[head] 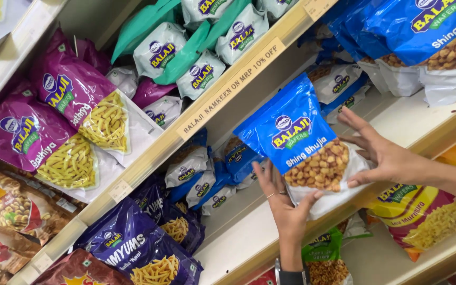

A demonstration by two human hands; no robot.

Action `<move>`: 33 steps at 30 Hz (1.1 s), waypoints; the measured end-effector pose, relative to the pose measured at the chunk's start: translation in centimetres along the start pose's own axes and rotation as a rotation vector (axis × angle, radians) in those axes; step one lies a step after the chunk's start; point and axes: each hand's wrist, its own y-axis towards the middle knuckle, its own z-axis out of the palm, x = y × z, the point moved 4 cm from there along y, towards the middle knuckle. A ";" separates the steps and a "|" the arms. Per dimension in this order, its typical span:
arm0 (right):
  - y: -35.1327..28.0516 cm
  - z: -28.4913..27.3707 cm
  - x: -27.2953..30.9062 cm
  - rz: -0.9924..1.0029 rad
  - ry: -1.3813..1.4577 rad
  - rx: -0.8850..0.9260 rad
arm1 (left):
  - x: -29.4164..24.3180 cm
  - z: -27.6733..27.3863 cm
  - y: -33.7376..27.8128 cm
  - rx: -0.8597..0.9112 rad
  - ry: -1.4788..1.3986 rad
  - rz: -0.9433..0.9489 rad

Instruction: Picking up multiple bags of snacks from a store shelf and placing them into a shopping cart.

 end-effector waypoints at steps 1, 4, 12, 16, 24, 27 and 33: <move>0.1 0.1 -0.2 0.031 0.065 0.060 | -0.1 -0.1 -0.1 -0.030 0.009 0.045; 0.3 1.3 2.5 0.117 0.171 0.146 | 1.1 -0.8 -0.5 -0.047 -0.057 -0.006; 0.4 1.9 4.3 0.313 0.153 0.132 | 1.8 -0.1 -1.4 0.080 -0.099 -0.372; 0.2 1.6 2.9 0.333 0.097 0.150 | 1.5 0.1 -1.7 0.119 -0.113 -0.308; 0.1 1.7 2.1 0.298 0.087 0.144 | 2.8 -0.1 -2.2 0.105 -0.061 -0.281; -0.3 1.7 2.1 0.236 0.051 0.112 | 3.8 -0.3 -2.7 0.057 -0.081 -0.254; -4.6 1.9 4.3 0.207 0.183 0.038 | 3.0 1.2 -5.6 -0.016 -0.066 -0.259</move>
